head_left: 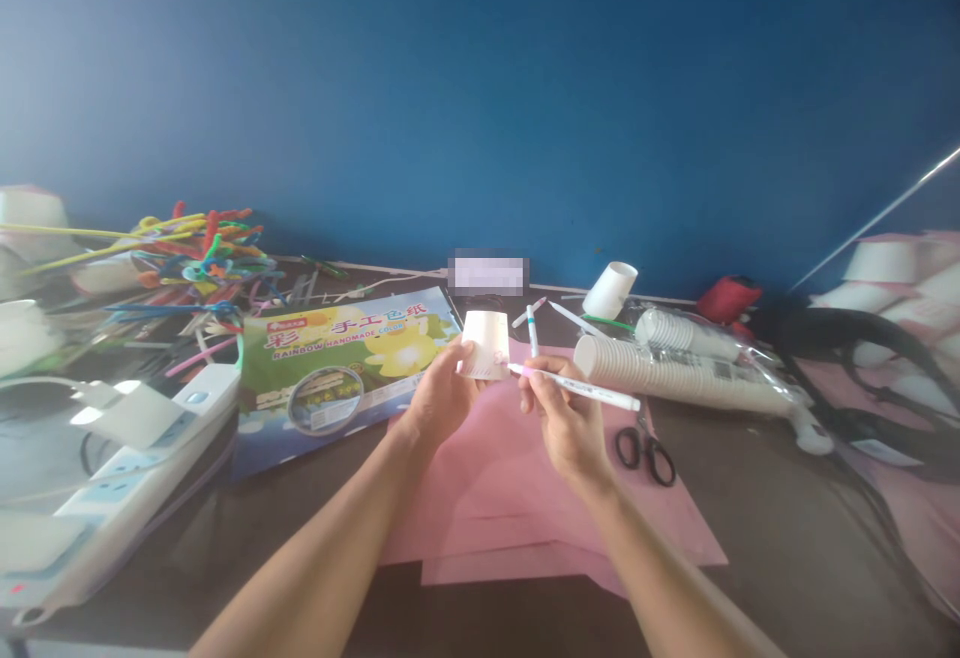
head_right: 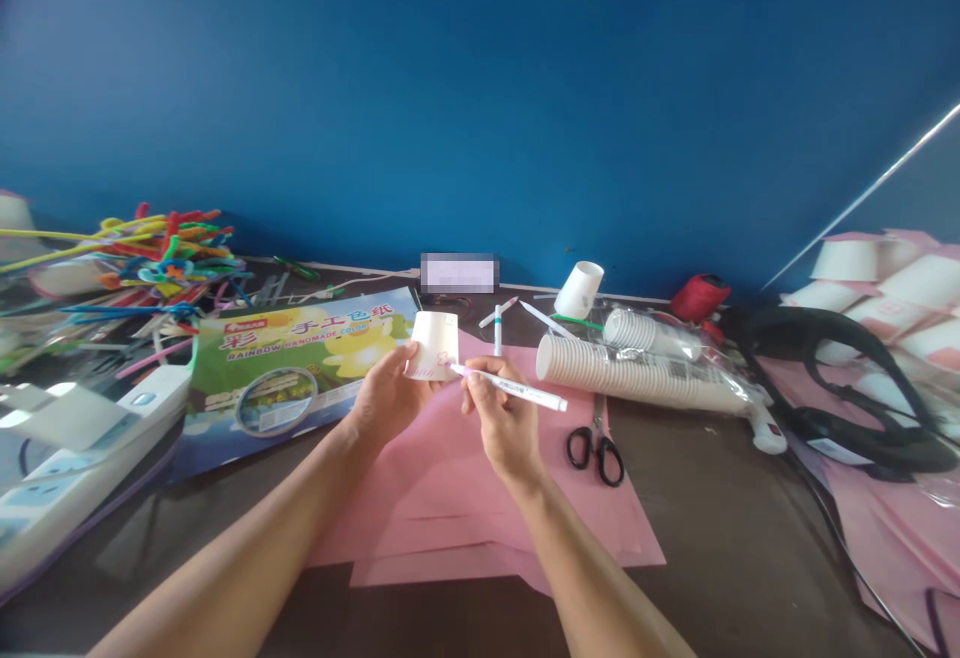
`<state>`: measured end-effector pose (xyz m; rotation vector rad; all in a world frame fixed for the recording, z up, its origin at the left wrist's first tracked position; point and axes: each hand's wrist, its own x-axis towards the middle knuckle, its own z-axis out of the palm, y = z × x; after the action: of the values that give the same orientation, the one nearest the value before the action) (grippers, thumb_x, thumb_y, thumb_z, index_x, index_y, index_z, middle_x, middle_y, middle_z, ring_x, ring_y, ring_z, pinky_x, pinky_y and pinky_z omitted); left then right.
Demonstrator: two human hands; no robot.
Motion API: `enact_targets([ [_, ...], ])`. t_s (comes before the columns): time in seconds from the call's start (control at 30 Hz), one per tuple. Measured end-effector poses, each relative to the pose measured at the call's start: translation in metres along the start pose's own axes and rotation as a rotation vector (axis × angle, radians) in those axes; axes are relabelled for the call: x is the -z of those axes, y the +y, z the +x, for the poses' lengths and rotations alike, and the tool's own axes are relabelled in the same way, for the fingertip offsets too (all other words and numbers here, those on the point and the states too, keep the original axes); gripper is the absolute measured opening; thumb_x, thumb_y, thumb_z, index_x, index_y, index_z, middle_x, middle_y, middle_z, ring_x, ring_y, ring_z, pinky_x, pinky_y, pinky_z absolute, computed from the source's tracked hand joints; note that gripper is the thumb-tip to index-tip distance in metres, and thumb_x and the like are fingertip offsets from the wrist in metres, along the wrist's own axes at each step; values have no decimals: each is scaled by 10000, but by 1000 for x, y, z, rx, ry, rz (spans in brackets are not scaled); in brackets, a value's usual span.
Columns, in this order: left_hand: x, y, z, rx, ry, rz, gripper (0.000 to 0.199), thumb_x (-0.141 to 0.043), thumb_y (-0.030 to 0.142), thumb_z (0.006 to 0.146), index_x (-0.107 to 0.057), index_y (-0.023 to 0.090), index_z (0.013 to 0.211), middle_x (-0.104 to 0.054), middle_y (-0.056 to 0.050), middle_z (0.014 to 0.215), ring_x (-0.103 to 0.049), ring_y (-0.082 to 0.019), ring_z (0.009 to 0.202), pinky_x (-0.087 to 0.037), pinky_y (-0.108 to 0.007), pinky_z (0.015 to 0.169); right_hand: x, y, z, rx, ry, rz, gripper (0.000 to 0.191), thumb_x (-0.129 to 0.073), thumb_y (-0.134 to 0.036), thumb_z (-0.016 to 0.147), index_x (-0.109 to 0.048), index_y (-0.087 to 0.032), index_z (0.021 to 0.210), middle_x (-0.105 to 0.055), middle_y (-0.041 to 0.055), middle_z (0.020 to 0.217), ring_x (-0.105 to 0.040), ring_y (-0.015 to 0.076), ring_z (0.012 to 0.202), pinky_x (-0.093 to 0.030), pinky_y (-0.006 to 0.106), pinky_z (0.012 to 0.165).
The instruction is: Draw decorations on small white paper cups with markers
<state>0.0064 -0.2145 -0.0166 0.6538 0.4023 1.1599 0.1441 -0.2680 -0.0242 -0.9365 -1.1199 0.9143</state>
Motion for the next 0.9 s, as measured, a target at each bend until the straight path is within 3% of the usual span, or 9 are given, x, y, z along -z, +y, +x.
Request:
enact_targets([
  [0.17,2,-2,0,-1,22,1,249,-613,302,783,-650,122,951,-684,-63,823,-646,-202,824,-480,-313,775,0,0,-1,-1,-7,14,128,-592,-337,877,-612,-218,919,-601,-20,678,-507,102,561,-371,257,545],
  [0.47,-1,-1,-1,-9,62,-9,174,-623,260,763,-647,149,895,-663,-23,802,-621,-147,700,-489,-305,768,4,-1,-3,-53,-35,-20,131,-604,-335,848,-610,-205,838,-562,-37,630,-458,83,511,-343,239,494],
  [0.63,1,-2,0,5,61,-13,218,-640,286,750,-652,144,915,-673,-43,801,-646,-190,779,-486,-315,768,1,-4,-2,-59,10,64,117,-611,-322,832,-614,-205,830,-566,-35,632,-458,82,503,-339,234,487],
  [0.9,1,-3,-1,8,72,-26,213,-646,288,753,-646,149,915,-668,-35,815,-648,-193,807,-489,-327,787,1,-4,-3,-25,-25,48,138,-607,-343,840,-614,-205,847,-569,-30,647,-467,90,516,-344,247,500],
])
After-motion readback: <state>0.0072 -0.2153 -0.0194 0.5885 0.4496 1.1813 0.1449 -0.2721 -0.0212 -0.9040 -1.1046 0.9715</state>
